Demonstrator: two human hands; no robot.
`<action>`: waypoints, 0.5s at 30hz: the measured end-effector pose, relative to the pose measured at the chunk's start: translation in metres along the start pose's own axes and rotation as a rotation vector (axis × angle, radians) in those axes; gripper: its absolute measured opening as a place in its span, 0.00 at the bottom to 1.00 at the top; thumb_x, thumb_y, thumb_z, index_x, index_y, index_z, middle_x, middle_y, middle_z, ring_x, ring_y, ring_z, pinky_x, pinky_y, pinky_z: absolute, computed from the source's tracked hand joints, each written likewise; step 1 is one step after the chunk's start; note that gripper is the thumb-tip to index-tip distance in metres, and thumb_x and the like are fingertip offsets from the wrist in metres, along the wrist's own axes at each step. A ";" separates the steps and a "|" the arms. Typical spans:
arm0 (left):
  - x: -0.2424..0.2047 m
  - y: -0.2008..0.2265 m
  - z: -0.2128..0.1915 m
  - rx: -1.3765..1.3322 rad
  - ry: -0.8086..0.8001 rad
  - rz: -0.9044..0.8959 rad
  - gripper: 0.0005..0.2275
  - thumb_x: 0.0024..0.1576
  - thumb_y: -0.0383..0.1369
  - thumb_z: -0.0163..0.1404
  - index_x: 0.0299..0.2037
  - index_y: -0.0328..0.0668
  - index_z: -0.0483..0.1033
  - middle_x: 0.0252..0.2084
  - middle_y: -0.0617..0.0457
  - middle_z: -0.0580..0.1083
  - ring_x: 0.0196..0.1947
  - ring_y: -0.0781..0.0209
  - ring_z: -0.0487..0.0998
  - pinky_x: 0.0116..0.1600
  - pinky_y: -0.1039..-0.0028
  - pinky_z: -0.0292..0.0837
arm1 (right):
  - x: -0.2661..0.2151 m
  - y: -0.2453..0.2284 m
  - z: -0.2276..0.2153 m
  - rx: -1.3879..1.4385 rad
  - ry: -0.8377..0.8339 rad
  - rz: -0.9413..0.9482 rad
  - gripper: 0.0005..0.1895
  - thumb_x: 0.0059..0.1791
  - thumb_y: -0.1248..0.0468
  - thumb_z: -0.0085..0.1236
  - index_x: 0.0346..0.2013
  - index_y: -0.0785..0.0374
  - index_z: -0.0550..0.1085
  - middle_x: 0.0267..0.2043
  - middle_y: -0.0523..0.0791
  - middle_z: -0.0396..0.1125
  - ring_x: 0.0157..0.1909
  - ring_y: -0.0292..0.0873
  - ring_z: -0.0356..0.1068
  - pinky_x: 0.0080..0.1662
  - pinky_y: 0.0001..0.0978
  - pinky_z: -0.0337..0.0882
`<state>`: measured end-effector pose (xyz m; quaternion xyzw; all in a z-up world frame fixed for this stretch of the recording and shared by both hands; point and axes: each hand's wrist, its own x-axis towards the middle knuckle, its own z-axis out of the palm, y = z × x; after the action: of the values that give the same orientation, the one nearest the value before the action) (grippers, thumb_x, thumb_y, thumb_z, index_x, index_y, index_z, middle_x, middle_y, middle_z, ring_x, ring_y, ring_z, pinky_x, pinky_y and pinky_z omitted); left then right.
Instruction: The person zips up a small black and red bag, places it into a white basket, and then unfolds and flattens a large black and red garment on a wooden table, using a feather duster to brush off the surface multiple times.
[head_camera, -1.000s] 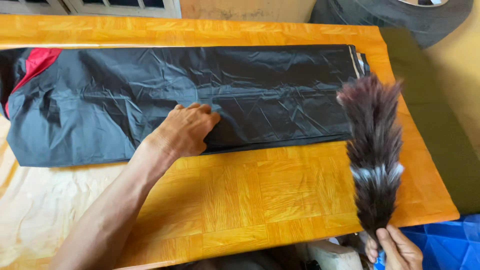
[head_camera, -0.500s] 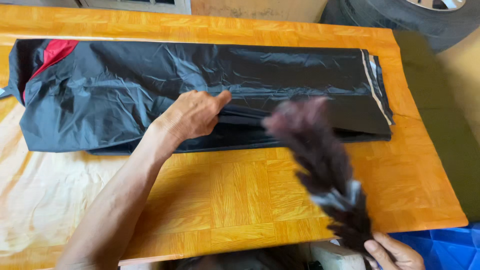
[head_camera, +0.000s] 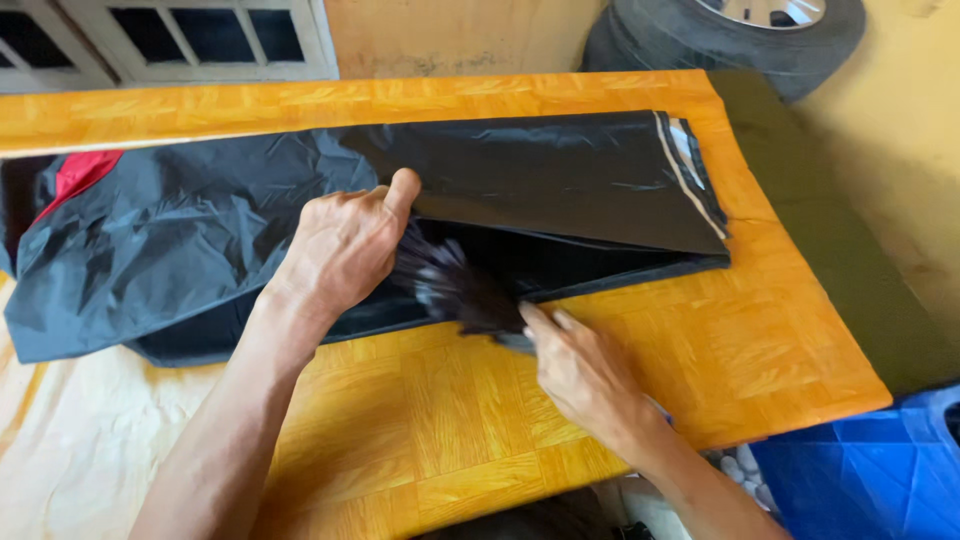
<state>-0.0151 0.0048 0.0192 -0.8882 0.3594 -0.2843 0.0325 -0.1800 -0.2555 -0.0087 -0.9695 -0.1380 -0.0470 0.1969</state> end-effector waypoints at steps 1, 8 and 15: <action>-0.002 0.000 0.001 -0.009 0.047 0.003 0.12 0.51 0.24 0.45 0.44 0.49 0.63 0.20 0.59 0.70 0.20 0.52 0.78 0.25 0.64 0.72 | 0.013 -0.001 0.000 -0.057 -0.061 0.138 0.24 0.49 0.71 0.45 0.61 0.60 0.70 0.43 0.55 0.72 0.39 0.60 0.75 0.43 0.53 0.76; -0.004 -0.002 -0.013 -0.006 0.072 -0.036 0.04 0.60 0.30 0.43 0.43 0.52 0.62 0.21 0.59 0.71 0.24 0.54 0.81 0.35 0.65 0.79 | 0.030 0.069 -0.018 -0.115 -0.182 0.682 0.19 0.48 0.63 0.46 0.50 0.54 0.79 0.44 0.57 0.76 0.49 0.63 0.77 0.50 0.57 0.76; -0.003 -0.003 -0.017 -0.017 0.071 -0.058 0.04 0.62 0.31 0.42 0.43 0.53 0.62 0.23 0.58 0.73 0.27 0.54 0.82 0.36 0.64 0.79 | -0.023 0.193 -0.035 -0.115 -0.005 0.888 0.20 0.53 0.53 0.44 0.57 0.45 0.76 0.48 0.58 0.76 0.56 0.63 0.74 0.59 0.56 0.71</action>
<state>-0.0237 0.0110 0.0327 -0.8879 0.3369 -0.3132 0.0041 -0.1484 -0.4458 -0.0517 -0.9442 0.2941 0.0369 0.1435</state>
